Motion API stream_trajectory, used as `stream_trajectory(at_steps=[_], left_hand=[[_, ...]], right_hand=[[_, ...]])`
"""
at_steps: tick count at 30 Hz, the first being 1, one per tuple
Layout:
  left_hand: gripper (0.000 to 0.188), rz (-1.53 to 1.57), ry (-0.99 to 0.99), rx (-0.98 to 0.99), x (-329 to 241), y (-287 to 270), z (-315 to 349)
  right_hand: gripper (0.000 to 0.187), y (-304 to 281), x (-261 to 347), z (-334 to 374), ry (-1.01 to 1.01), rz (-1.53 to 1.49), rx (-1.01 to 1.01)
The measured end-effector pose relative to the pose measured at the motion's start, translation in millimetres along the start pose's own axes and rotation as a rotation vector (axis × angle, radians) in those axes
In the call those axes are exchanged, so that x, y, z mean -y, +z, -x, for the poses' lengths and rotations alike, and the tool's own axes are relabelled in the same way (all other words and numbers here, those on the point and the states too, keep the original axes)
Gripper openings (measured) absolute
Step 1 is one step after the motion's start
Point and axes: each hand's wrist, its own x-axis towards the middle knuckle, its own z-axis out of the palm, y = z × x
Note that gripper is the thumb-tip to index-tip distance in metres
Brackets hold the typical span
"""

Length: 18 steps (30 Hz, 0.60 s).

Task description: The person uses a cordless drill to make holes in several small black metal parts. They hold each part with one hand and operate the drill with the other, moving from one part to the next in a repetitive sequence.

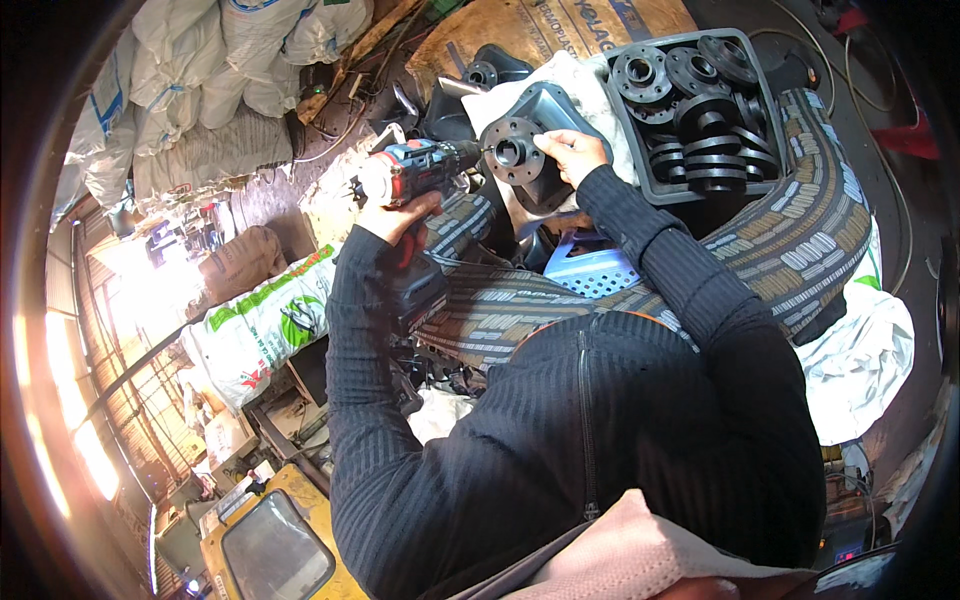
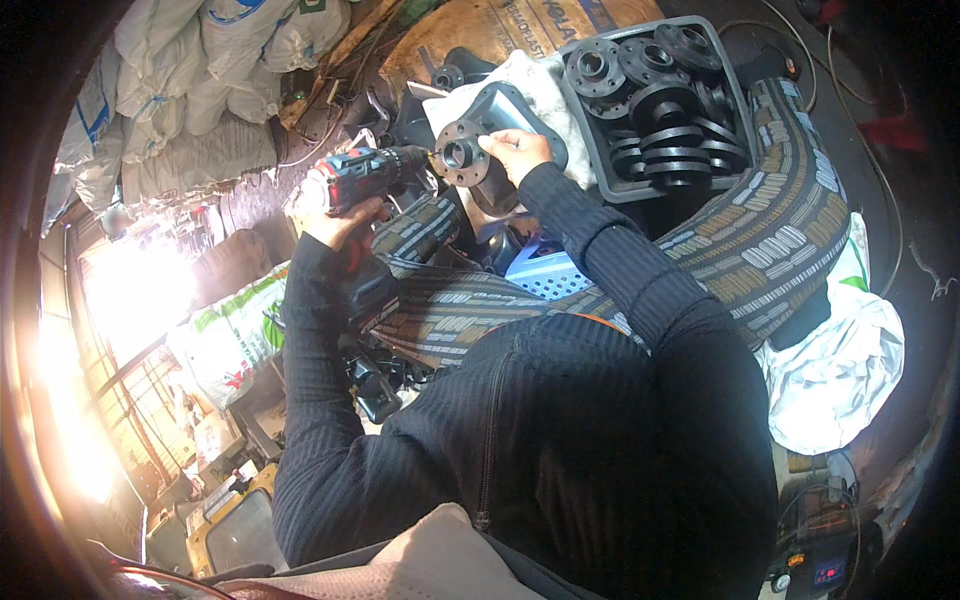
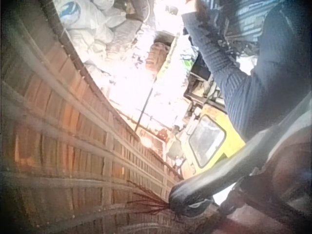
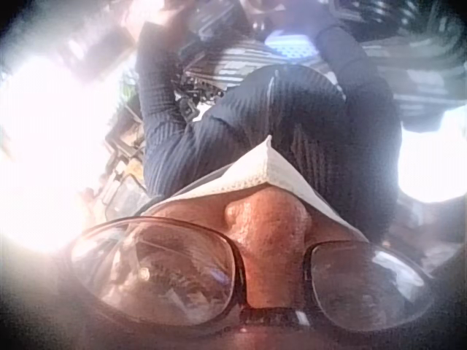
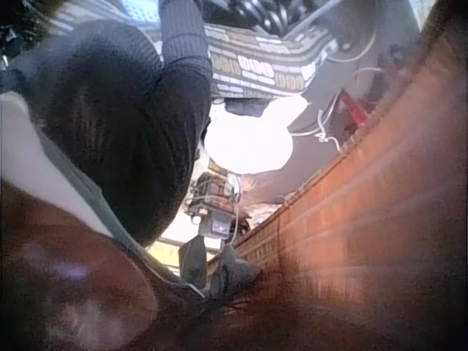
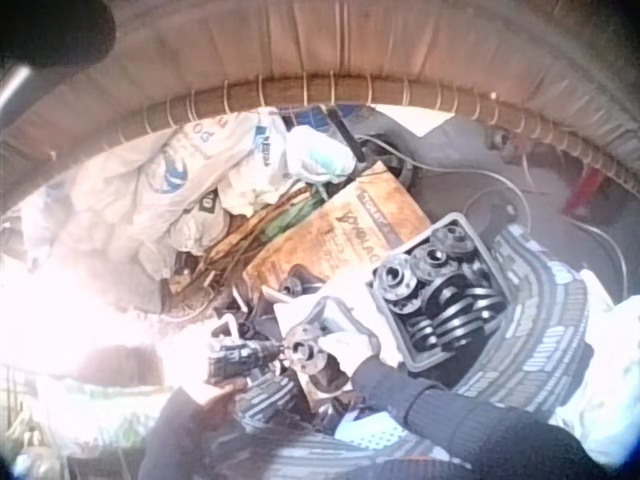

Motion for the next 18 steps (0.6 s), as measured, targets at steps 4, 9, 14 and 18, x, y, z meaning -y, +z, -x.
stream_trajectory(at_steps=[4, 9, 14, 18], left_hand=[[0.020, -0.018, 0.050, 0.027, -0.2, -1.3, -0.3], [0.021, -0.044, 0.041, 0.012, -1.2, -0.6, 1.7], [0.022, -0.061, 0.025, 0.004, -6.2, 2.1, -0.6], [0.023, -0.010, 0.042, -0.020, -3.5, 3.4, 3.1]], right_hand=[[0.028, 0.1, -0.8, -0.3, -0.011, -0.037, 0.017], [0.027, -0.7, 1.4, 0.0, -0.010, -0.068, 0.016], [0.028, -2.3, -0.3, -1.6, 0.005, -0.096, 0.012], [0.028, -1.5, 0.8, -0.2, 0.016, -0.129, 0.038]])
